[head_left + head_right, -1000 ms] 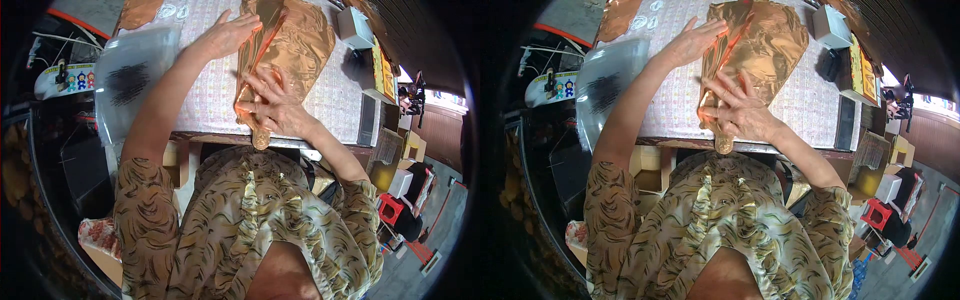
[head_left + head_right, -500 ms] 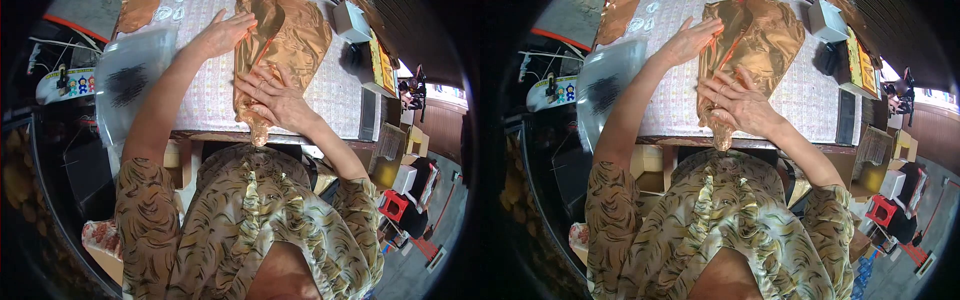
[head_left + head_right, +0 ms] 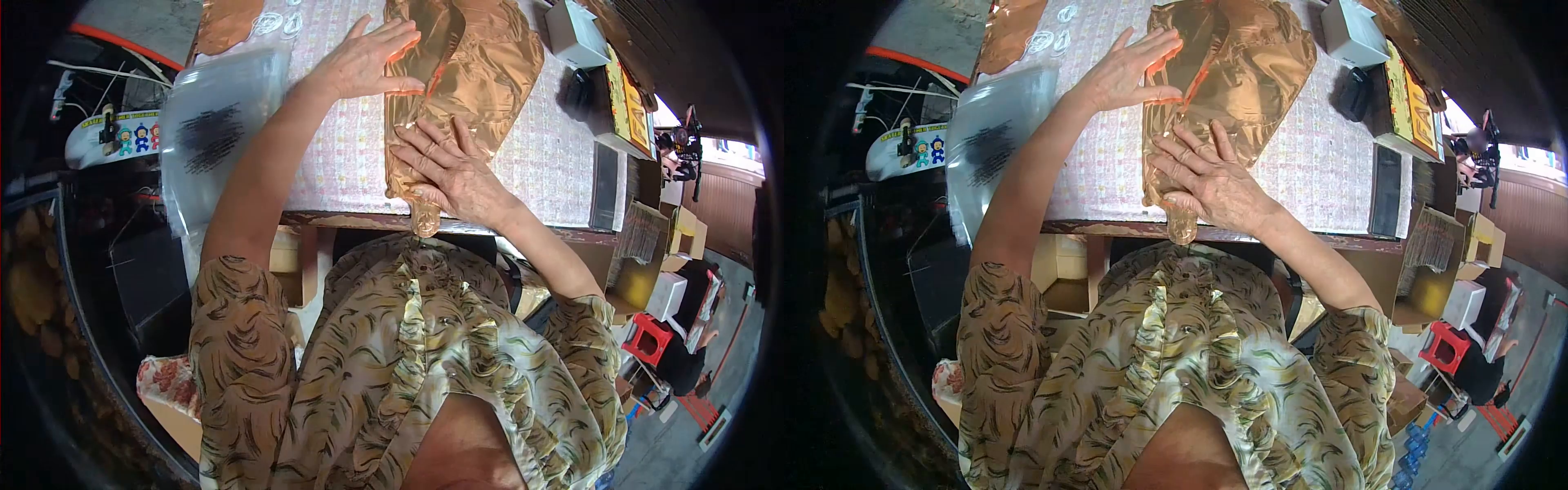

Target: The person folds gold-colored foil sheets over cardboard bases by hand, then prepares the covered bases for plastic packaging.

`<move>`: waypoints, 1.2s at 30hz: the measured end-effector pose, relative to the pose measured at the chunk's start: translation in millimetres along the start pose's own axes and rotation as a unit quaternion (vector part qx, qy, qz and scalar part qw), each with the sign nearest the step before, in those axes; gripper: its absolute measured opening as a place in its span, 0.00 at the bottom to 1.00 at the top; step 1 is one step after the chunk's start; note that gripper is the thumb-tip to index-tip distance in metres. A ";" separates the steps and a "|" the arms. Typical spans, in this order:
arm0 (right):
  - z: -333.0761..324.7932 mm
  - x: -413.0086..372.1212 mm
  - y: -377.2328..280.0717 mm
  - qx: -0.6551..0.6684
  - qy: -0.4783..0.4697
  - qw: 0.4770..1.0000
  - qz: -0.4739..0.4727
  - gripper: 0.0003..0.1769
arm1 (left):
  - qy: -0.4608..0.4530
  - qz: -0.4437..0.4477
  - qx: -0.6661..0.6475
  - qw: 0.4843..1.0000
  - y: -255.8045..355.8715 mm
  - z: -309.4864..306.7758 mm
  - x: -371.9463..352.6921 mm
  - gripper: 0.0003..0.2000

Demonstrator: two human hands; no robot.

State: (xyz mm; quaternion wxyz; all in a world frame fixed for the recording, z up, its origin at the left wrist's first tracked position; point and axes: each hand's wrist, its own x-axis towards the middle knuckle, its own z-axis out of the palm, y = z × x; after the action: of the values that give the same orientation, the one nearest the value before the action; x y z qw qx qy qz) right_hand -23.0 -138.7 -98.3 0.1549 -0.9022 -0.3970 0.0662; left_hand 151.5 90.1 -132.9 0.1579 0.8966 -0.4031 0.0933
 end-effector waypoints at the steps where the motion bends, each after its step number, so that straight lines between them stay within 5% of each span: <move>1: -5.8 0.4 -4.6 -0.001 0.013 1.000 -0.001 0.37 | 0.001 0.001 0.002 1.000 -0.2 0.5 0.1 0.46; 19: -19.0 -8.7 -0.1 0.066 -0.035 0.993 -0.092 0.29 | -0.001 0.013 0.002 1.000 -0.8 0.9 3.8 0.44; 21: -29.3 -10.4 11.4 0.168 0.085 0.981 0.055 0.28 | -0.012 0.013 0.003 1.000 -2.4 1.9 0.9 0.40; 23: -19.6 -15.0 27.6 -0.044 0.197 0.966 0.163 0.32 | -0.016 0.008 -0.005 1.000 -0.3 -1.8 0.3 0.39; 25: -12.8 -17.7 42.9 -0.017 0.203 0.959 0.199 0.31 | -0.020 0.008 -0.011 1.000 0.5 -1.0 -1.8 0.38; 36: -35.1 -58.6 28.0 -0.069 0.215 0.955 0.192 0.18 | -0.006 0.006 -0.003 1.000 -1.2 2.9 -0.5 0.39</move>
State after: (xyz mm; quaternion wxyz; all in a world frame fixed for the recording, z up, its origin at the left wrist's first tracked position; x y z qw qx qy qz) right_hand -34.6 -207.7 -74.7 0.1583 -0.9627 -0.1775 -0.1288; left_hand 152.2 90.1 -136.0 0.1577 0.8941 -0.4098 0.0881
